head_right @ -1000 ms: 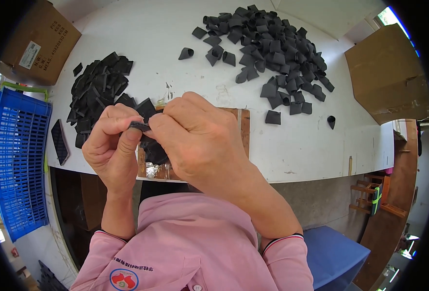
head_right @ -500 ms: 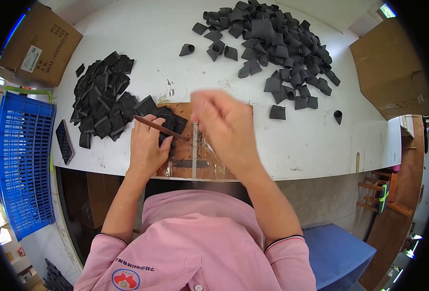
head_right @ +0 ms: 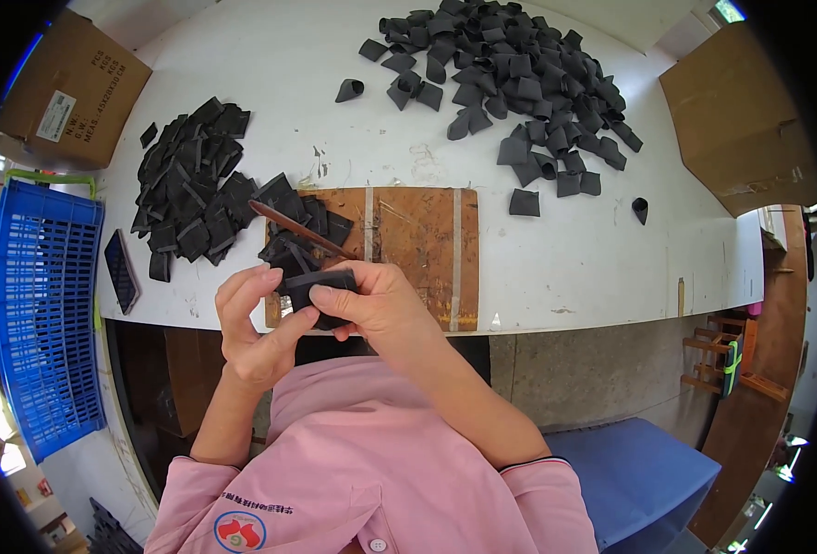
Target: Inspecting and sorting small black foam or rubber components at a workbench.
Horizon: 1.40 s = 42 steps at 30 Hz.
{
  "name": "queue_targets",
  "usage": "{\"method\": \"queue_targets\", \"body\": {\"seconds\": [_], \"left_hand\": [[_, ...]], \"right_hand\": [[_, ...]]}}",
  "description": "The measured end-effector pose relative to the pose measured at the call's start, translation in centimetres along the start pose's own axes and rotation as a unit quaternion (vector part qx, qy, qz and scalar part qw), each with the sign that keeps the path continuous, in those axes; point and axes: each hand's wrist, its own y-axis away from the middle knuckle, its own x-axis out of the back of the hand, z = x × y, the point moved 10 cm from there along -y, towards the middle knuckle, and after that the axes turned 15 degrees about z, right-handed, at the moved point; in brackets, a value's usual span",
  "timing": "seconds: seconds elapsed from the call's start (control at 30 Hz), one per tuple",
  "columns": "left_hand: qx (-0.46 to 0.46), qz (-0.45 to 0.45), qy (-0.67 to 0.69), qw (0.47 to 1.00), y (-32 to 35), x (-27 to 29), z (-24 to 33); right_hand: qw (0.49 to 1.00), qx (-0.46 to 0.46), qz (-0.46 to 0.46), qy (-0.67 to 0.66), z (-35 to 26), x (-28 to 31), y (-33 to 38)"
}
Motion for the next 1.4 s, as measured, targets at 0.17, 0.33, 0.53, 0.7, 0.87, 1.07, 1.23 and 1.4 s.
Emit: {"method": "queue_targets", "body": {"seconds": [0.17,0.33,0.53,0.7,0.87,1.07,1.23,1.4], "left_hand": [[0.319,0.131,0.087,0.935,2.1,2.1,-3.1],[0.642,0.089,0.363,0.669,5.1,-2.4,-4.2],[0.667,0.049,0.341,0.661,5.4,-3.7,-4.4],[0.639,0.041,0.241,0.730,5.4,-2.7,-5.1],[0.397,-0.035,0.110,0.910,1.0,-2.0,-2.8],[0.310,0.028,0.026,0.950,0.5,-1.0,-2.5],[0.339,0.005,0.068,0.938,1.3,-1.6,-3.0],[0.290,0.038,-0.007,0.956,0.9,-1.6,-2.4]], "right_hand": [[0.860,0.448,0.135,0.205,-6.9,0.0,4.4],[0.658,0.672,0.160,0.300,-7.6,-1.4,8.6],[0.598,0.705,0.159,0.347,-7.4,-1.9,9.4],[0.780,0.539,0.089,0.304,-7.8,-1.7,6.9],[0.780,0.518,0.105,0.335,-7.7,-1.1,6.0],[0.719,0.595,0.125,0.337,-9.2,-2.7,7.3],[0.749,0.575,0.105,0.312,-9.0,-2.4,6.5],[0.587,0.668,0.126,0.440,-8.1,-4.5,7.2]]}}
